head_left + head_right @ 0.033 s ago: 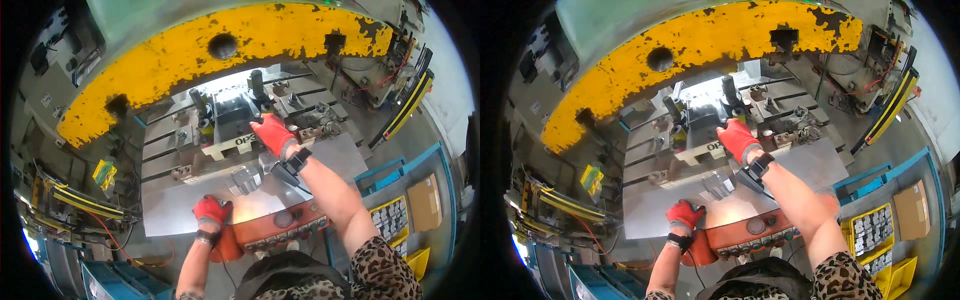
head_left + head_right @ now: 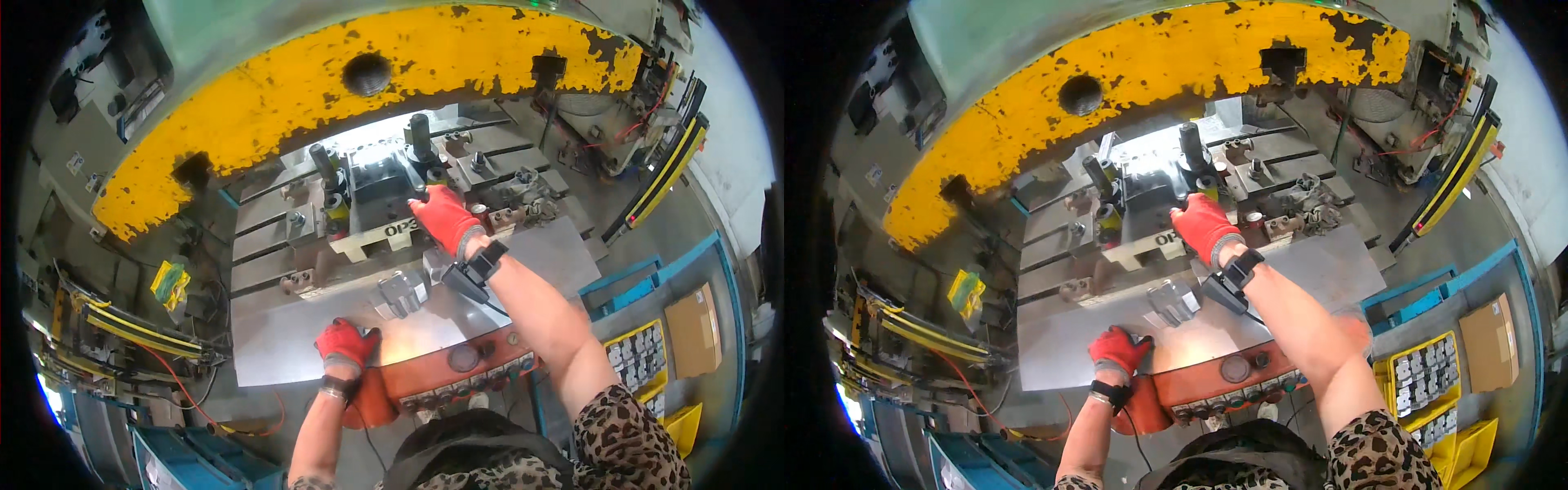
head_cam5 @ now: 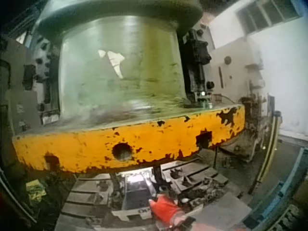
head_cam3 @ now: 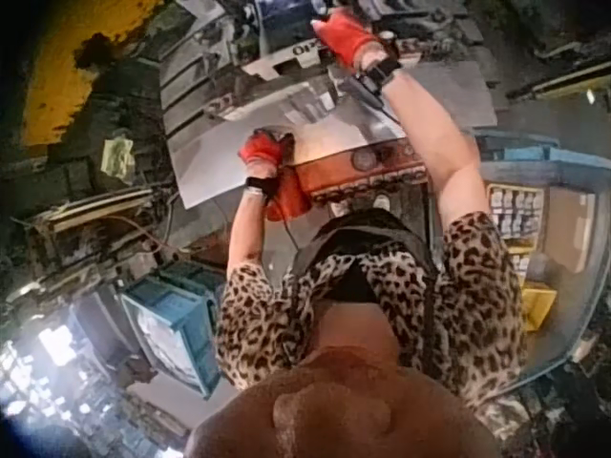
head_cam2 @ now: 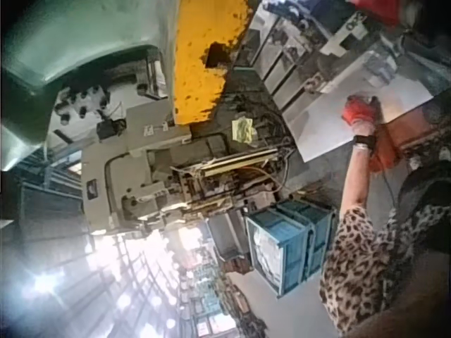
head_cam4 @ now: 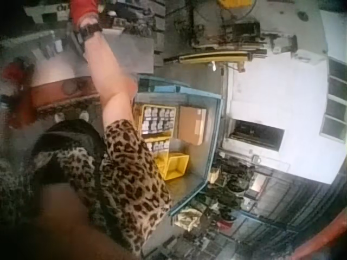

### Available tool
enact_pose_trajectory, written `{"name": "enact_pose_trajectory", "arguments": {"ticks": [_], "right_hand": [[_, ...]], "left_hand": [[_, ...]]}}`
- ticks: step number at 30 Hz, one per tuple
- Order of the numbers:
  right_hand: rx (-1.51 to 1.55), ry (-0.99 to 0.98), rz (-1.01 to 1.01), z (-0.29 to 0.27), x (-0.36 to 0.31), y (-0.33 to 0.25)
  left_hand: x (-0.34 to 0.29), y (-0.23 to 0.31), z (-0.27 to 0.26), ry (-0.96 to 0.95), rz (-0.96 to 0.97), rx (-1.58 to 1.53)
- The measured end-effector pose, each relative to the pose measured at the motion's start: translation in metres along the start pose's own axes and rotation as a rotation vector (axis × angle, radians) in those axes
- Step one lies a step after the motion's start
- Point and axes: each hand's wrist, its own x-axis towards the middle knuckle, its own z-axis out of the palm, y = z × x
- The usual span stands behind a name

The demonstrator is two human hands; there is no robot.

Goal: Operator uses a hydraulic press to shape metal parts, using tongs to move workpieces between the stage and storage bins.

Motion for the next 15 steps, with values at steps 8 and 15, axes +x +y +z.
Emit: {"name": "enact_pose_trajectory", "arguments": {"ticks": [8, 15], "right_hand": [[-0.214, 0.038, -0.076, 0.003, -0.006, -0.007], [-0.246, 0.024, -0.052, 0.004, -0.004, -0.013]], "left_hand": [[-0.001, -0.019, -0.009, 0.056, -0.008, -0.078], [-0.020, -0.030, -0.016, 0.177, 0.029, -0.152]]}}
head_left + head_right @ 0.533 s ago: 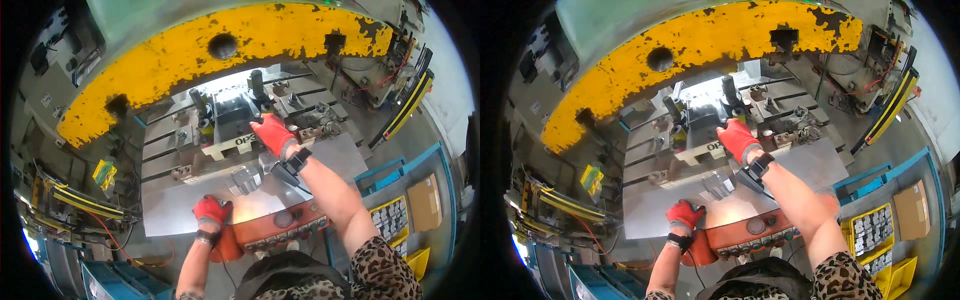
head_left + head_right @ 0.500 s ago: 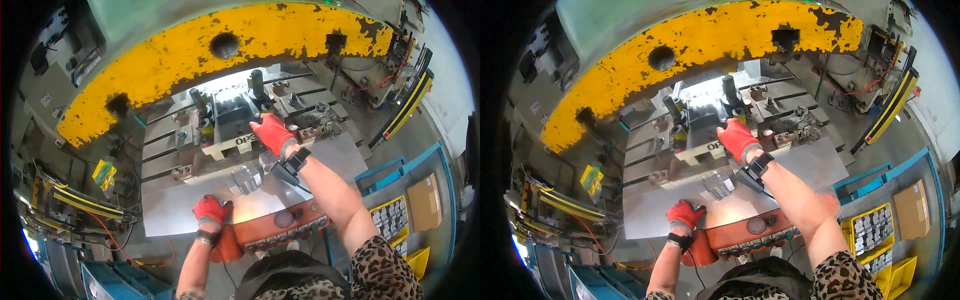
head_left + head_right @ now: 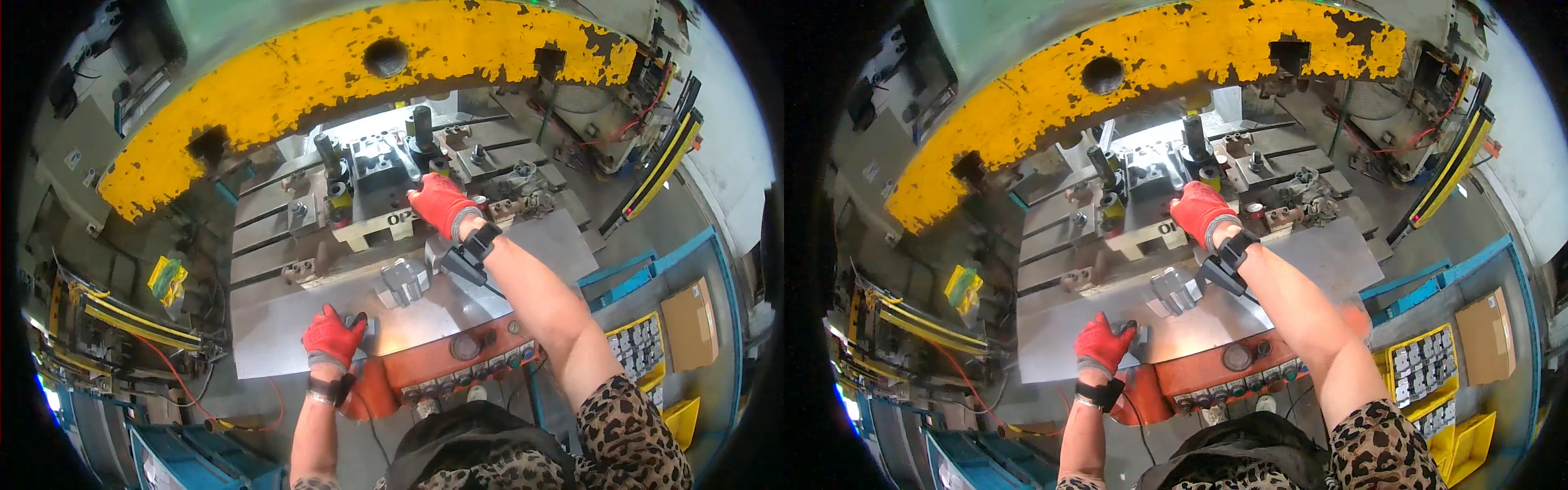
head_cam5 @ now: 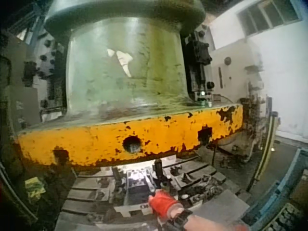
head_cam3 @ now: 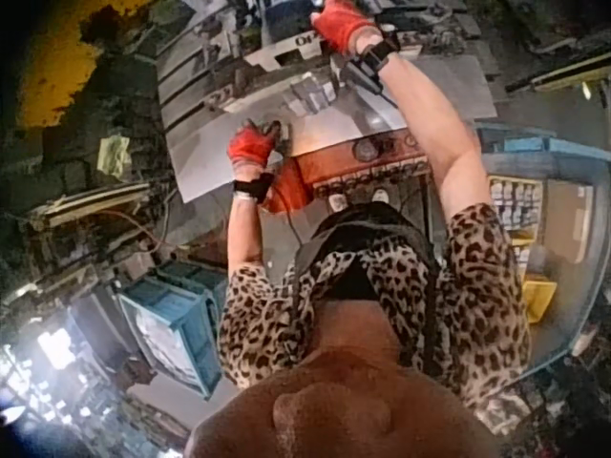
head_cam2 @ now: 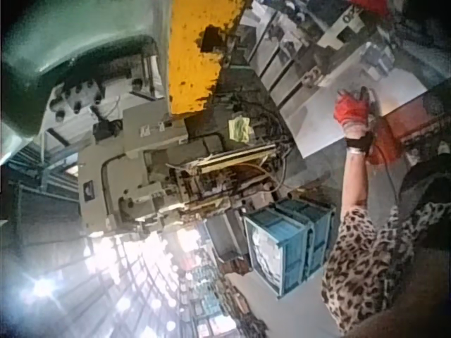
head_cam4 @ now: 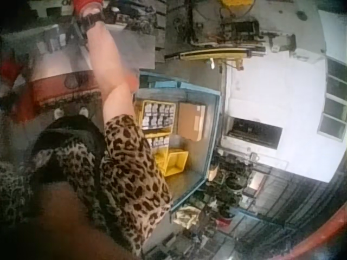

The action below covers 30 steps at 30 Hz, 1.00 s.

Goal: Operator uses a hydraulic press to shape metal parts, using tongs to move workpieces between the stage and storage bins.

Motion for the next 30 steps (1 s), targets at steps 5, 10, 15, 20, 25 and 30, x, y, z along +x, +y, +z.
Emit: {"name": "enact_pose_trajectory", "arguments": {"ticks": [5, 10, 15, 20, 25, 30], "right_hand": [[-0.335, -0.022, -0.172, -0.001, -0.004, 0.005], [-0.315, 0.161, -0.285, -0.036, -0.076, 0.051], [0.221, 0.333, 0.074, -0.080, -0.248, 0.163], [0.256, 0.554, 0.634, -0.056, -0.376, 0.254], [0.840, 0.192, 0.724, -0.020, -0.361, 0.336], [0.632, 0.119, 0.353, 0.004, -0.312, 0.404]], "left_hand": [[-0.011, -0.014, -0.005, 0.007, -0.010, -0.040], [-0.044, -0.064, -0.010, 0.220, -0.071, -0.163], [-0.103, -0.127, 0.022, 0.270, -0.319, -0.264], [-0.143, -0.134, 0.103, -0.036, -0.371, -0.543], [-0.125, -0.110, 0.168, -0.188, -0.305, -1.052], [-0.101, -0.111, 0.184, -0.163, -0.375, -1.060]]}}
